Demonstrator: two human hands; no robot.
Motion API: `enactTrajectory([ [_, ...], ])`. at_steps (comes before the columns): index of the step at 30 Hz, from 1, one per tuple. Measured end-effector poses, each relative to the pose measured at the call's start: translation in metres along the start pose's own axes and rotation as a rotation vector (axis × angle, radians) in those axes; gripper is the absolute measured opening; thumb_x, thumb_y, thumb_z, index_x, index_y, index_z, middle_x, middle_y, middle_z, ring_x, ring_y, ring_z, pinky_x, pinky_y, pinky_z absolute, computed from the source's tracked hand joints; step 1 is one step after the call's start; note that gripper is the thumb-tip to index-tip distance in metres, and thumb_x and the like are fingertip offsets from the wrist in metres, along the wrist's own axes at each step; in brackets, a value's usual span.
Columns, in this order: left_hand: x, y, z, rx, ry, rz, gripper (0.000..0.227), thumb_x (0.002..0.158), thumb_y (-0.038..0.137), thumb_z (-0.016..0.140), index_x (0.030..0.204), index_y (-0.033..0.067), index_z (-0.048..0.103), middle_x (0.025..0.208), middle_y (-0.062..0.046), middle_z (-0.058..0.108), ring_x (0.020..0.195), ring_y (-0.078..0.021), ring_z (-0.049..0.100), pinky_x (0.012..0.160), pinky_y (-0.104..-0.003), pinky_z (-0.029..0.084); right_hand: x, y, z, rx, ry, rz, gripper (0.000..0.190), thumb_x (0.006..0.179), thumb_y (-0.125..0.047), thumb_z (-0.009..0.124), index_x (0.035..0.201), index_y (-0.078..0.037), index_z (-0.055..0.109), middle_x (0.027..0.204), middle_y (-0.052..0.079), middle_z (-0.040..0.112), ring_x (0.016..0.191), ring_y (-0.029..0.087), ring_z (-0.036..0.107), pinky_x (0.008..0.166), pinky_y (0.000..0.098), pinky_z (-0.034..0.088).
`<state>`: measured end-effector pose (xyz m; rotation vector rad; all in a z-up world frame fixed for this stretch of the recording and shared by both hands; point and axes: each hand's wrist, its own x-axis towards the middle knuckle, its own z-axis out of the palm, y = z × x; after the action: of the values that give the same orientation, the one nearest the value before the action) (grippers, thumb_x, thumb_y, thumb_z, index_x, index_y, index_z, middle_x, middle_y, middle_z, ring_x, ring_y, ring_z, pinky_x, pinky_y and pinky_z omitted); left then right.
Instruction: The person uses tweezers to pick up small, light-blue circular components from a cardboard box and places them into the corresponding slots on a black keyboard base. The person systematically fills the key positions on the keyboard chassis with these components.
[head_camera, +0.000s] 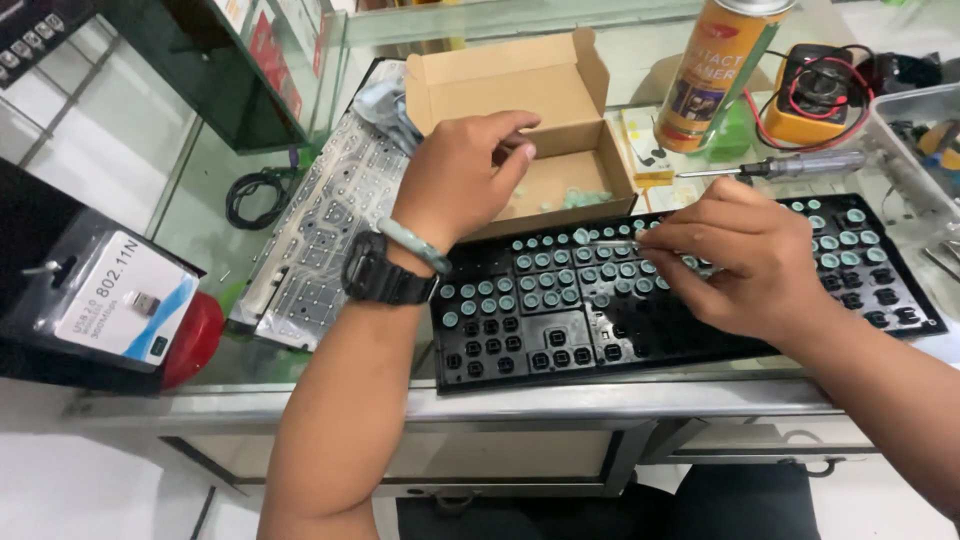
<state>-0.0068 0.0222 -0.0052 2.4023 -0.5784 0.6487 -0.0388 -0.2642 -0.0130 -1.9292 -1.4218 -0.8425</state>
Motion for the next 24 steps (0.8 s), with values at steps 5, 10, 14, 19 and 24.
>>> enactTrajectory([
  [5,-0.002,-0.023,-0.002,0.203,-0.156,-0.146,0.032,0.093,0.026,0.066,0.121,0.0138,0.076,0.108,-0.003,0.079,0.1,-0.0255,0.073,0.073,-0.047,0.06,0.006,-0.029,0.019,0.147,-0.122,0.05,0.003,0.09,-0.005,0.074,0.091,-0.003,0.075,0.083,0.009,0.071,0.064,0.024,0.055,0.063,0.0337,0.044],
  [10,0.0,-0.023,-0.002,0.221,-0.256,-0.198,0.031,0.091,0.029,0.069,0.12,0.0191,0.076,0.113,0.0,0.078,0.105,-0.0261,0.071,0.078,-0.049,0.058,0.031,-0.06,0.034,0.161,-0.203,-0.042,0.006,0.093,-0.008,0.07,0.095,-0.003,0.074,0.087,0.007,0.073,0.064,0.025,0.054,0.062,0.0345,0.045],
  [14,-0.001,-0.023,-0.001,0.235,-0.299,-0.232,0.032,0.088,0.03,0.072,0.119,0.0235,0.076,0.116,0.002,0.077,0.107,-0.0261,0.071,0.081,-0.048,0.057,0.04,-0.07,0.046,0.079,-0.195,-0.155,0.006,0.093,-0.005,0.071,0.095,0.0,0.074,0.084,0.007,0.071,0.063,0.026,0.05,0.059,0.0345,0.044],
  [19,-0.002,-0.016,0.0,0.221,-0.373,-0.261,0.033,0.09,0.03,0.07,0.12,0.0184,0.076,0.123,-0.008,0.073,0.108,-0.0327,0.07,0.088,-0.05,0.056,0.028,-0.071,0.059,0.135,-0.205,-0.075,0.005,0.091,-0.005,0.071,0.094,-0.002,0.074,0.086,0.008,0.073,0.063,0.024,0.052,0.061,0.0334,0.045],
  [24,-0.002,-0.019,0.009,0.22,-0.392,-0.228,0.037,0.09,0.03,0.071,0.125,0.0185,0.074,0.127,-0.009,0.071,0.11,-0.0343,0.069,0.089,-0.05,0.055,0.022,-0.07,0.065,0.093,-0.195,-0.084,0.005,0.09,-0.003,0.073,0.095,-0.002,0.075,0.089,0.009,0.074,0.062,0.023,0.053,0.06,0.0329,0.044],
])
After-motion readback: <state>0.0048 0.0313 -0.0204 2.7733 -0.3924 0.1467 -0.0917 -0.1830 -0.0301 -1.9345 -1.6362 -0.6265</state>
